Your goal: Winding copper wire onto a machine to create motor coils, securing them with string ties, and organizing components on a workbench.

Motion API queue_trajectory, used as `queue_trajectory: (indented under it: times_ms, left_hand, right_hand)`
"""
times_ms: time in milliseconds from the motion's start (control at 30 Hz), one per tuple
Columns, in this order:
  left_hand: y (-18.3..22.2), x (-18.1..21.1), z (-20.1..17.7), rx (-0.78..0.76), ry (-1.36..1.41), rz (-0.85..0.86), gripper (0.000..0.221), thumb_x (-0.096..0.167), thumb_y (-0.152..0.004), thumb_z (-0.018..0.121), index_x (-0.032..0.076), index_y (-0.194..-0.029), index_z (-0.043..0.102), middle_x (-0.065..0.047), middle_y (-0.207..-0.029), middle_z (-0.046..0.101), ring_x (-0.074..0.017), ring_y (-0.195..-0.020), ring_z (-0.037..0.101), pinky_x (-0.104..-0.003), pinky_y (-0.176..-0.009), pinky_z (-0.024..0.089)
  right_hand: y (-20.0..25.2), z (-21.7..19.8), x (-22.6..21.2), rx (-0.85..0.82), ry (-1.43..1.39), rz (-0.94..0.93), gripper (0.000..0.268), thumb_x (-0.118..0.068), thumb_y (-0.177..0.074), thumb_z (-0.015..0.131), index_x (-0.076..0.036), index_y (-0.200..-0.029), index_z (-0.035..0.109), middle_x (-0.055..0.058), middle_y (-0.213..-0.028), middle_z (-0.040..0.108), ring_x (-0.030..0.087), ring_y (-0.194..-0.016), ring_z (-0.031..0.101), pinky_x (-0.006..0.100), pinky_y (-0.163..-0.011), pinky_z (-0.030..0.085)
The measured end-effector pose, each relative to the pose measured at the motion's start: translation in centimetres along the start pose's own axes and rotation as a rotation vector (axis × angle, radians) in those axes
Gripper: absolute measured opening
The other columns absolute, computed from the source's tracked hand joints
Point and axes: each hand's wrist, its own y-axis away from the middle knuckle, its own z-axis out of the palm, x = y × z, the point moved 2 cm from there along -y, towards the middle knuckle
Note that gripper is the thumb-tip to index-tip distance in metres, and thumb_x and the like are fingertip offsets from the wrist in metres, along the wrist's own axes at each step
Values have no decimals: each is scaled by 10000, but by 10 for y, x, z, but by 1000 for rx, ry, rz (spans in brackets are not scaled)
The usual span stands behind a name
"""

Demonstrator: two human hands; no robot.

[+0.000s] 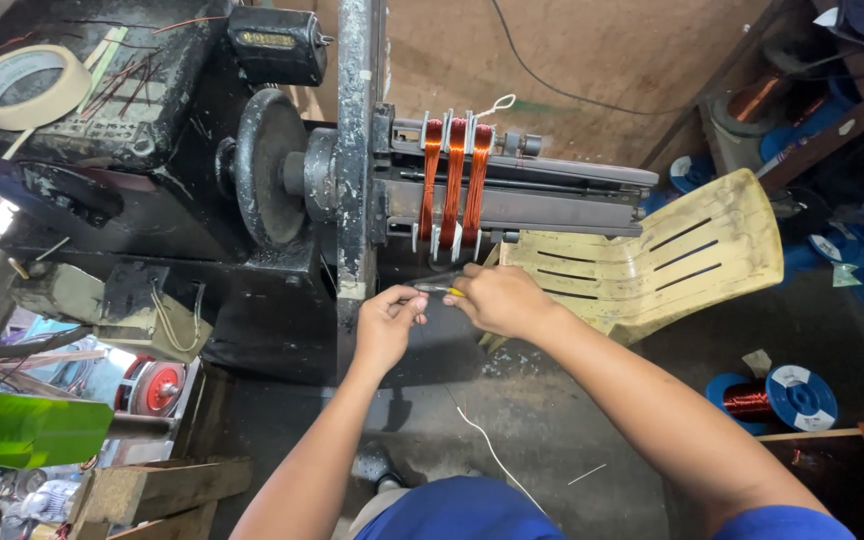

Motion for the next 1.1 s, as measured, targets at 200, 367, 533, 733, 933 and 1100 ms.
queue_trajectory:
  times_ms: [200, 367, 533, 733, 933, 1100]
  left_hand:
    - [-1, -2, 0, 3, 9, 6, 130, 33, -900, 699, 58, -1000, 779, -125, -695, 726, -121, -626, 684, -234, -642, 576]
    - [1, -6, 1, 16, 23, 46, 135, 4, -887, 702, 46, -991, 778, -140, -716, 727, -137, -623, 697, -259, -625, 576]
    - [14, -10, -4, -4, -30, 15, 119, 16, -880, 700, 52, -962, 779, -134, -678, 719, -165, -597, 701, -271, -615, 559]
    - [66, -45, -34, -26, 160, -64, 134, 184, -888, 671, 58, -908, 714, -106, -688, 748, -149, -629, 688, -266, -585, 537]
    - [99, -54, -68, 113, 347, -103, 154, 140, -930, 655, -8, -947, 692, -143, -724, 726, -218, -645, 776, -266, -551, 593]
    - [103, -92, -104, 274, 378, -203, 171, 127, -883, 705, -1, -982, 760, -145, -731, 780, -215, -609, 789, -256, -541, 576]
  right_hand:
    - [-2, 0, 0, 3, 2, -3, 324, -432, -971, 503, -165, -935, 682, 82, -842, 664, 374, -767, 720, 487, -688, 580]
    - [-1, 9, 1, -28, -86, 8, 368, -421, -989, 485, -121, -855, 652, 115, -773, 672, 391, -762, 717, 506, -689, 575]
    - [1, 19, 0, -90, -316, 50, 341, -375, -976, 549, -85, -820, 639, 151, -781, 663, 413, -790, 704, 504, -684, 567]
    - [-18, -17, -31, -156, -1023, -108, 295, -317, -1024, 542, -140, -790, 526, -39, -720, 497, 67, -700, 478, 255, -657, 411]
    - [-159, -147, -101, 229, -446, -282, 245, -283, -1025, 452, -63, -1086, 540, 131, -1020, 579, 250, -917, 528, 394, -866, 406]
    - [-334, -173, -112, 374, -103, -213, 323, -350, -1040, 454, -35, -1082, 514, 217, -1080, 497, 467, -965, 529, 597, -800, 419]
